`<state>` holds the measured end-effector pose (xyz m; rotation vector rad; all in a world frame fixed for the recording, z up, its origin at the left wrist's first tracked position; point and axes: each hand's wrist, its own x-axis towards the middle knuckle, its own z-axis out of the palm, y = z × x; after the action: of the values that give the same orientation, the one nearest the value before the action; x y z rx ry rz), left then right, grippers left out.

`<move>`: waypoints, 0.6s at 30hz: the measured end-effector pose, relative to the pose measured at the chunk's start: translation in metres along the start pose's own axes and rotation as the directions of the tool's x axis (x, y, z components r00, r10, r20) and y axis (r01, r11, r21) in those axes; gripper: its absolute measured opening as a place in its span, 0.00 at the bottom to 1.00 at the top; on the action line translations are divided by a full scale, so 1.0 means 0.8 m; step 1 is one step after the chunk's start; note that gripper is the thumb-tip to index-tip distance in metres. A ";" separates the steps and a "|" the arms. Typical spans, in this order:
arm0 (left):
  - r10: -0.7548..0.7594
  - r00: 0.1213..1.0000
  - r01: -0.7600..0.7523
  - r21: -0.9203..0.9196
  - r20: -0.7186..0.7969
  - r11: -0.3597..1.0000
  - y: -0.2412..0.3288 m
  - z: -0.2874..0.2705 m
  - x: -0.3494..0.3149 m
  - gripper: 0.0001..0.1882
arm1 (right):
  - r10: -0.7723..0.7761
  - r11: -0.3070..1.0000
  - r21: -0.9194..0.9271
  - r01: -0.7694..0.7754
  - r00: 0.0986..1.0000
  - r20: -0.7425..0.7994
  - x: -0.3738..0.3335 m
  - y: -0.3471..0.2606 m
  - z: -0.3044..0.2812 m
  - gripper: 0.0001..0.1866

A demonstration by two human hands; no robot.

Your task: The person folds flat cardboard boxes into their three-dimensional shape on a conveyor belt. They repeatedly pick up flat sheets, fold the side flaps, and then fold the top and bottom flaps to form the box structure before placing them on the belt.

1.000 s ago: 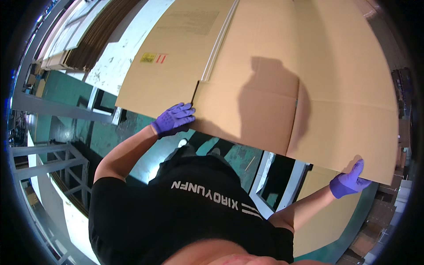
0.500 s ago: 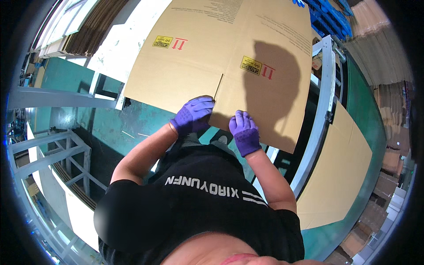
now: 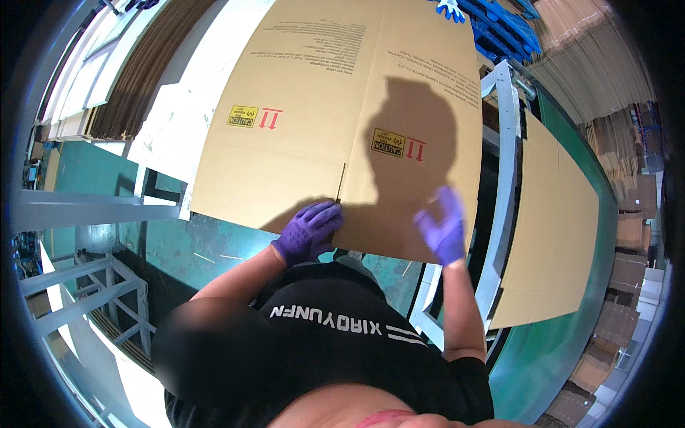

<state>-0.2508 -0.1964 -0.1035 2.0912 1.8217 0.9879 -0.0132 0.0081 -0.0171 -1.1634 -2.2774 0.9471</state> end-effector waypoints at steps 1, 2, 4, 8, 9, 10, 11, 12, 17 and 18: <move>-0.007 1.000 0.007 0.023 0.020 1.000 -0.001 0.000 -0.001 0.32 | -0.121 0.970 -0.236 0.063 0.963 -0.240 0.027 0.019 -0.020 0.30; -0.009 0.999 0.008 0.022 0.030 1.000 -0.001 -0.003 0.001 0.32 | -0.030 0.946 -0.309 -0.098 0.923 -0.384 0.043 0.064 -0.028 0.32; 0.020 0.998 -0.022 0.041 0.056 0.999 -0.002 -0.005 0.010 0.32 | 0.293 0.951 0.054 -0.306 0.824 -0.485 0.065 0.146 -0.034 0.34; 0.031 0.997 -0.036 0.068 0.074 0.997 -0.008 0.003 0.021 0.29 | 0.388 0.919 0.202 -0.339 0.869 -0.308 0.100 0.178 -0.040 0.28; 0.039 0.997 -0.044 0.077 0.065 0.996 -0.008 0.008 0.023 0.29 | 0.396 0.918 0.161 -0.362 0.855 -0.335 0.111 0.181 -0.048 0.25; 0.031 0.996 -0.032 0.011 0.081 0.999 -0.004 -0.001 0.033 0.28 | 0.432 0.902 0.134 -0.411 0.851 -0.298 0.122 0.212 -0.071 0.24; 0.036 0.992 -0.035 -0.010 0.120 0.999 -0.009 -0.007 0.036 0.28 | 0.466 0.884 0.108 -0.454 0.845 -0.261 0.135 0.236 -0.086 0.23; 0.030 0.988 -0.026 -0.024 0.152 0.999 -0.014 -0.009 0.040 0.29 | 0.507 0.858 0.246 -0.451 0.818 -0.270 0.151 0.229 -0.083 0.25; 0.097 0.973 -0.073 -0.115 0.211 0.991 -0.037 -0.010 0.050 0.29 | 0.643 0.481 0.703 -0.524 0.756 0.123 0.213 0.277 -0.131 0.23; 0.104 0.976 -0.076 -0.151 0.192 0.986 -0.039 -0.006 0.048 0.28 | 0.666 0.518 0.666 -0.537 0.742 0.079 0.220 0.248 -0.128 0.24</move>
<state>-0.2778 -0.1545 -0.1034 2.1170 1.5267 0.8653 0.0582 0.2756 -0.0823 -1.6229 -1.1411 1.6359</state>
